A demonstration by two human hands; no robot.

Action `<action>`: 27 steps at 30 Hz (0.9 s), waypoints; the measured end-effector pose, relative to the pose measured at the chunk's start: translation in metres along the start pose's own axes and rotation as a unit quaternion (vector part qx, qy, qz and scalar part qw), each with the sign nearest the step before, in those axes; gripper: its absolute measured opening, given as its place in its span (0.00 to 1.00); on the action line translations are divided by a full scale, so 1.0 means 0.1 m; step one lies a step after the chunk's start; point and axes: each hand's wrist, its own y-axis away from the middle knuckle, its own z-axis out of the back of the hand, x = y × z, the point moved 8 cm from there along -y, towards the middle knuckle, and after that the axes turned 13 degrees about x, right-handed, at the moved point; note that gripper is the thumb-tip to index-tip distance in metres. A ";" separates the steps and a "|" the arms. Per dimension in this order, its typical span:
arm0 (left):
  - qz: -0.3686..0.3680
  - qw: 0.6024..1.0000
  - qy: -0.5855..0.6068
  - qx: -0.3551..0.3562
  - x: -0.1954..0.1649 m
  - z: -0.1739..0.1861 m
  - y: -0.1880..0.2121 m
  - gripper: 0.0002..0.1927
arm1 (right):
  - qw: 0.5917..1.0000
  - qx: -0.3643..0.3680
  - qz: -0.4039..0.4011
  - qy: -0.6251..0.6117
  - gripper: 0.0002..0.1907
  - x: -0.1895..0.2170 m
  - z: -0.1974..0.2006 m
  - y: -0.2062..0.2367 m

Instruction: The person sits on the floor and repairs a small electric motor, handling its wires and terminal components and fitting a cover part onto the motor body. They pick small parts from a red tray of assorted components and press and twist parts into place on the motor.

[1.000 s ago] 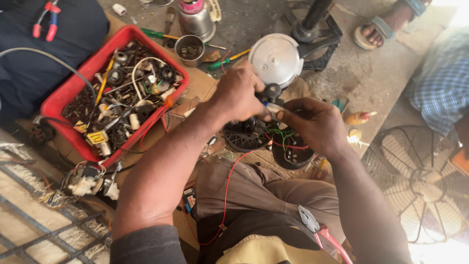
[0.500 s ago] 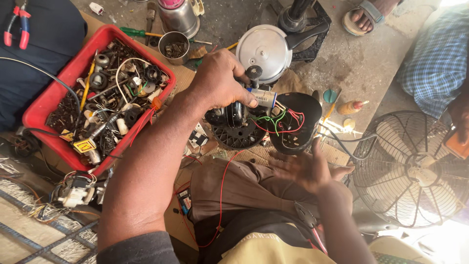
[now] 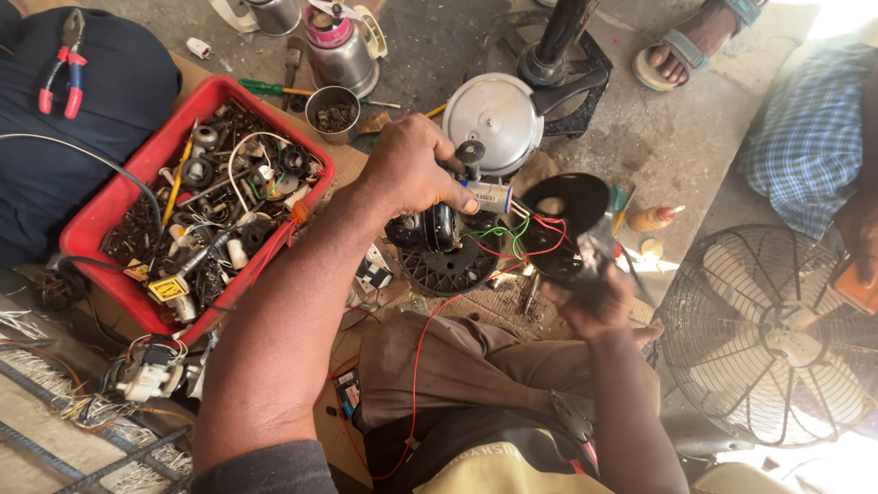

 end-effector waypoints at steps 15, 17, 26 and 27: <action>0.040 0.998 -0.036 -0.011 0.08 -0.04 -0.15 0.28 | 0.734 -0.012 0.142 0.664 0.66 0.60 -0.82 0.23; 0.038 0.998 -0.054 -0.016 0.06 -0.05 -0.17 0.29 | 0.634 -0.019 0.183 0.751 0.65 0.56 -0.98 0.23; 0.038 0.992 -0.118 0.019 -0.14 -0.15 -0.28 0.29 | 0.768 0.102 0.170 0.609 0.61 0.75 -1.28 -0.20; 0.041 0.992 -0.114 0.020 -0.14 -0.15 -0.27 0.29 | 0.785 0.103 0.155 0.591 0.61 0.77 -1.29 -0.22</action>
